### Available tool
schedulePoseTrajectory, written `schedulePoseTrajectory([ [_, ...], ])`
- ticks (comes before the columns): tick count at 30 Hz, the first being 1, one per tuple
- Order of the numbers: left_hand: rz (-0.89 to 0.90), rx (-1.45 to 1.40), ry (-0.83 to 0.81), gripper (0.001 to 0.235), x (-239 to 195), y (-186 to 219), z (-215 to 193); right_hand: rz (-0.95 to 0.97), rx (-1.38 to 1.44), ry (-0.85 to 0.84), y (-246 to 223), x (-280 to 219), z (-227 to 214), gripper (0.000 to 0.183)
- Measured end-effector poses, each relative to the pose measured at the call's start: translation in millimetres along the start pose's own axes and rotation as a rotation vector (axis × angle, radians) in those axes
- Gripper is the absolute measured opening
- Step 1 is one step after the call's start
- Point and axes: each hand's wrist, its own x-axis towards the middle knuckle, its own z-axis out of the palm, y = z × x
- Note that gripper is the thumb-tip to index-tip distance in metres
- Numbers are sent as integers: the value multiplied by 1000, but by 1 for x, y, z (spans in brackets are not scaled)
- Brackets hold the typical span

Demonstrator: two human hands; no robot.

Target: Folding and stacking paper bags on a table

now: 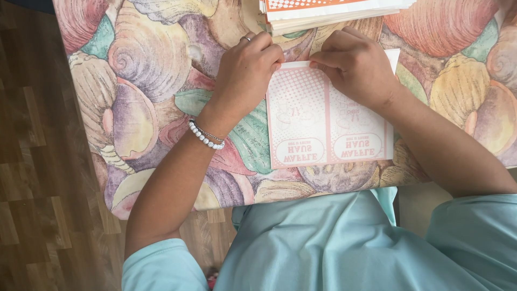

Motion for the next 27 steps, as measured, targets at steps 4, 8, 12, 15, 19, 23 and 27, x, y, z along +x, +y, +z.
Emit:
schedulePoseTrajectory([
  [4,-25,-30,-19,17,-1,0,0,20,16,-1,1,-3,2,14],
  [8,-16,-49,-23,15,0,1,-1,-5,12,33,2,-4,3,13],
  [12,-6,-61,-9,15,-1,-2,3,-6,20,42,5,-7,5,14],
  [15,-5,-55,-7,15,-1,-4,6,-8,29,48,3,-5,4,11],
  [19,-18,-65,-27,15,-1,-2,4,-11,16,50,4,-6,5,13],
  [23,-23,-61,-16,15,-1,-3,5,-10,26,61,5,-8,7,15],
  [27,-8,-46,-45,19,-2,-2,2,-17,3,57,5,-7,6,15],
])
